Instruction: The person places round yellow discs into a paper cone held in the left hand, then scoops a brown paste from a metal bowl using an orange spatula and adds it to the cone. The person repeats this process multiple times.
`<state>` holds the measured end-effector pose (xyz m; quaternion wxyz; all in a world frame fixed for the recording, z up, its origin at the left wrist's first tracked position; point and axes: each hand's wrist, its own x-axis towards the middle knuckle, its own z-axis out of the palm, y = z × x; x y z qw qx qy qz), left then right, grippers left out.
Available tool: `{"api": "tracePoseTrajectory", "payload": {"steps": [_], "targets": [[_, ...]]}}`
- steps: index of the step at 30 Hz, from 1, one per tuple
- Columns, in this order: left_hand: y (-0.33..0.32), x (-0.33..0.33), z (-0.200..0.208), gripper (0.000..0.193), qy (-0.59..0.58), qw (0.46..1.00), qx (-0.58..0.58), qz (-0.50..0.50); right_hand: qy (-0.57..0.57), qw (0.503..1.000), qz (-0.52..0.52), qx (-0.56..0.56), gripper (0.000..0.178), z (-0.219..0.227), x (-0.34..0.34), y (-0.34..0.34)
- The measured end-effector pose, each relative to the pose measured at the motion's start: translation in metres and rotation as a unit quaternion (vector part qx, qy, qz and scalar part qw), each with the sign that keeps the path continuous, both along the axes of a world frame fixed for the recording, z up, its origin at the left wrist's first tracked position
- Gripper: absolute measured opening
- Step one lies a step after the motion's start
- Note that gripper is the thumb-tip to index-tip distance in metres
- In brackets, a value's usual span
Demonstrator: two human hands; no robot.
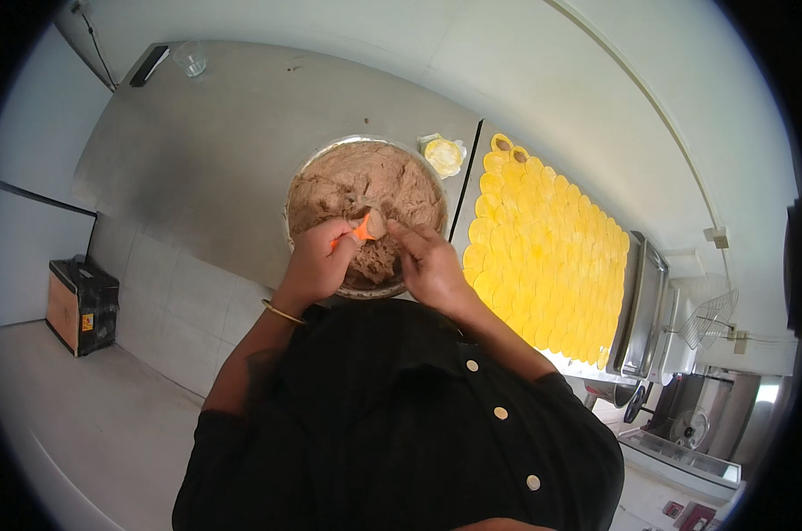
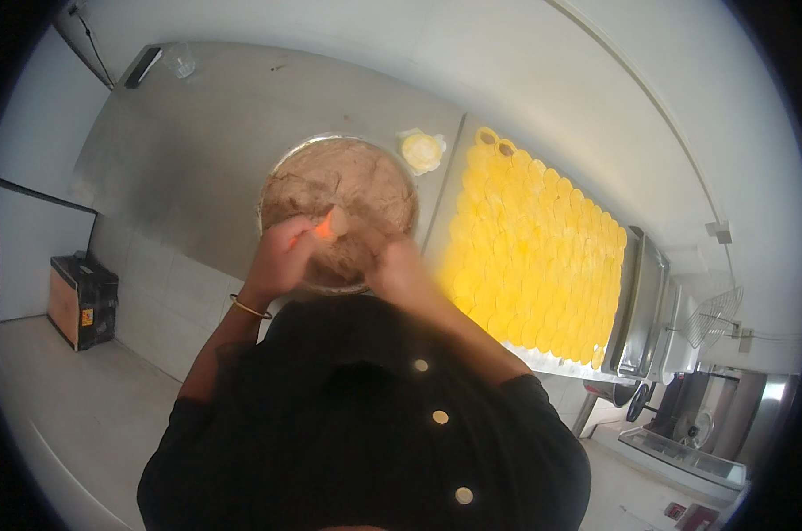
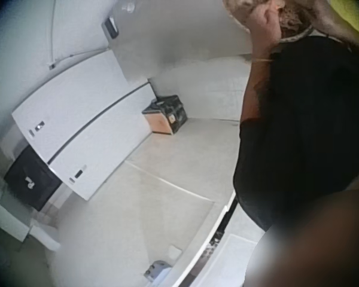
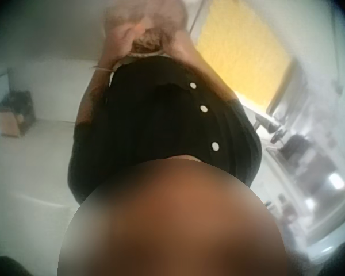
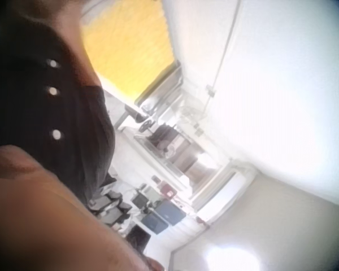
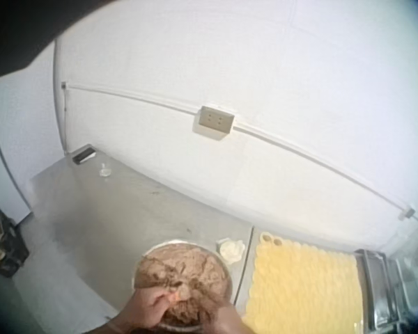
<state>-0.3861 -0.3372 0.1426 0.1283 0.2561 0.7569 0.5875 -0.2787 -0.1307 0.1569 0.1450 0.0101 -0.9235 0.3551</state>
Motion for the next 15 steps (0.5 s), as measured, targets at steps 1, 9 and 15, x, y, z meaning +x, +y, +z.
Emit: {"api": "tracePoseTrajectory", "payload": {"steps": [1,9,15], "targets": [[0.002,-0.003,0.000,0.018,0.001,1.000,-0.008,0.015,0.005,1.000,-0.001,0.002,0.041,0.003,0.004,-0.005],[0.001,-0.014,0.001,0.017,0.009,0.995,-0.072,0.062,-0.010,0.999,-0.034,0.016,0.037,0.023,0.023,0.016],[0.001,-0.010,0.011,0.019,0.038,0.993,-0.107,0.033,-0.036,0.999,-0.025,0.009,0.038,0.026,0.017,0.010]]}}
